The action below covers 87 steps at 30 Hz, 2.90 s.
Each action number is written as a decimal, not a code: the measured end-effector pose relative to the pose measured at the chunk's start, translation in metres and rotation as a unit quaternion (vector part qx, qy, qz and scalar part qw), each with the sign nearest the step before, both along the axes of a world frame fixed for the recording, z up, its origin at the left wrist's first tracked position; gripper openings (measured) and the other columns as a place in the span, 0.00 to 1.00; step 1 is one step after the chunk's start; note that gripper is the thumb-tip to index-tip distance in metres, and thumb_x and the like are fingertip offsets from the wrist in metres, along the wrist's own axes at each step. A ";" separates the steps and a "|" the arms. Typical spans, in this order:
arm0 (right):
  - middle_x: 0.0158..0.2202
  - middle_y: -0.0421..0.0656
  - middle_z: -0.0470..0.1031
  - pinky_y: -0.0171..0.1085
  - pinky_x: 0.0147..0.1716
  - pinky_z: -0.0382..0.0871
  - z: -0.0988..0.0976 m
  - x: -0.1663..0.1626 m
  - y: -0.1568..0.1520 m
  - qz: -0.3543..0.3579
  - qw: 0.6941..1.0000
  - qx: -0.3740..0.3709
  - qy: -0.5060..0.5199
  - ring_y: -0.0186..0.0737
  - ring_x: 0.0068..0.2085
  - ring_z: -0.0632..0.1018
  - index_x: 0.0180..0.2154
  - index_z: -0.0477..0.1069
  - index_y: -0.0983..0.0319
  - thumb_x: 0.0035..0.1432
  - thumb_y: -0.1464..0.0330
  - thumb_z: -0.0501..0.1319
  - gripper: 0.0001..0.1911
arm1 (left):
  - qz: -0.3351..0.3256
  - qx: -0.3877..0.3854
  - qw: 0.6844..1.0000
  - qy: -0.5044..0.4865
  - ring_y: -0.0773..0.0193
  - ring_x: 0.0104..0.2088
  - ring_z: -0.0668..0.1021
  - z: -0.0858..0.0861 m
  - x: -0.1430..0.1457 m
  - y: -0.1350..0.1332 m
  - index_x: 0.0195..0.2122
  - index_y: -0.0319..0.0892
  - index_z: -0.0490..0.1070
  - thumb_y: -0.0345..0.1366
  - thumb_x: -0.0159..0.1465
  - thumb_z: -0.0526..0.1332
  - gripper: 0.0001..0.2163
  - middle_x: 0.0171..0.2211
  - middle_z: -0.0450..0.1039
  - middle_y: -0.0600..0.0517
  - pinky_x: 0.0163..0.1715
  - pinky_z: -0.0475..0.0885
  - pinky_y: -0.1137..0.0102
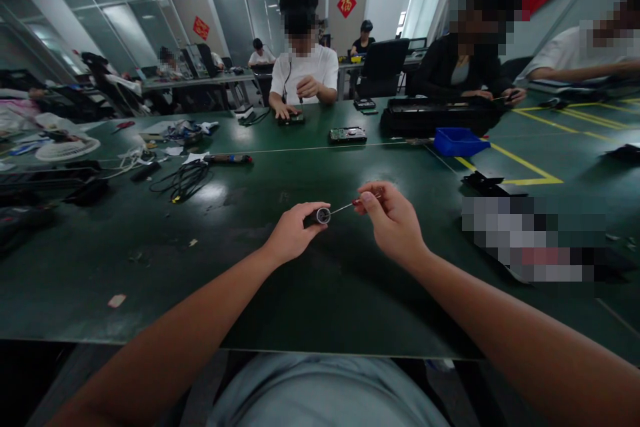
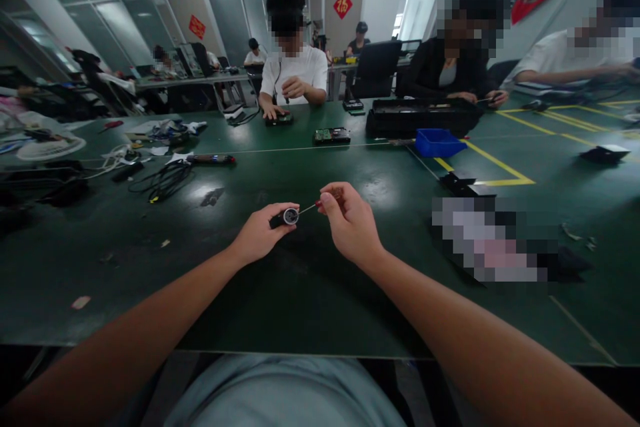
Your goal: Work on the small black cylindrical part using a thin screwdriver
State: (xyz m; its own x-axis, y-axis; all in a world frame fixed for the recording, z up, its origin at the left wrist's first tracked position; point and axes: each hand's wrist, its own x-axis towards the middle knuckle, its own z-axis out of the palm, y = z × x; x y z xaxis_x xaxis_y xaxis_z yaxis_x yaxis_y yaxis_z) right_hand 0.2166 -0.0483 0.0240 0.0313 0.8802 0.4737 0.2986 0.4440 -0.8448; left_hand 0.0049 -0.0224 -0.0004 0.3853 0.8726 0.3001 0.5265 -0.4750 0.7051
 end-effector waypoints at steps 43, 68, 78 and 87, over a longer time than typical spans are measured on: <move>0.28 0.39 0.74 0.37 0.30 0.66 0.007 0.003 -0.006 0.046 0.988 0.022 -0.146 0.37 0.29 0.76 0.43 0.71 0.60 0.64 0.67 0.56 0.08 | -0.007 0.002 1.000 0.007 0.55 0.53 0.75 -0.005 -0.007 0.004 0.55 0.48 0.73 0.34 0.62 0.67 0.18 0.53 0.75 0.50 0.58 0.67 0.57; 0.26 0.38 0.72 0.37 0.27 0.64 0.004 0.003 -0.005 0.039 0.987 -0.019 -0.157 0.37 0.27 0.74 0.42 0.71 0.59 0.68 0.62 0.53 0.11 | 0.001 0.009 1.000 0.013 0.57 0.53 0.75 -0.004 -0.009 0.005 0.55 0.47 0.72 0.33 0.63 0.66 0.18 0.53 0.75 0.51 0.57 0.67 0.59; 0.34 0.42 0.75 0.40 0.36 0.70 0.000 0.002 -0.003 0.045 0.993 -0.003 -0.109 0.40 0.35 0.78 0.47 0.68 0.59 0.66 0.63 0.56 0.10 | 0.002 0.016 1.000 -0.001 0.58 0.54 0.75 -0.007 -0.010 0.007 0.55 0.48 0.72 0.33 0.62 0.67 0.19 0.53 0.75 0.51 0.58 0.67 0.60; 0.27 0.38 0.71 0.38 0.29 0.63 0.004 0.003 -0.004 0.047 0.985 -0.013 -0.163 0.37 0.28 0.73 0.43 0.70 0.59 0.69 0.61 0.51 0.12 | 0.007 0.013 1.000 0.011 0.57 0.52 0.76 -0.005 -0.010 0.007 0.55 0.47 0.73 0.32 0.62 0.67 0.19 0.52 0.76 0.50 0.57 0.68 0.59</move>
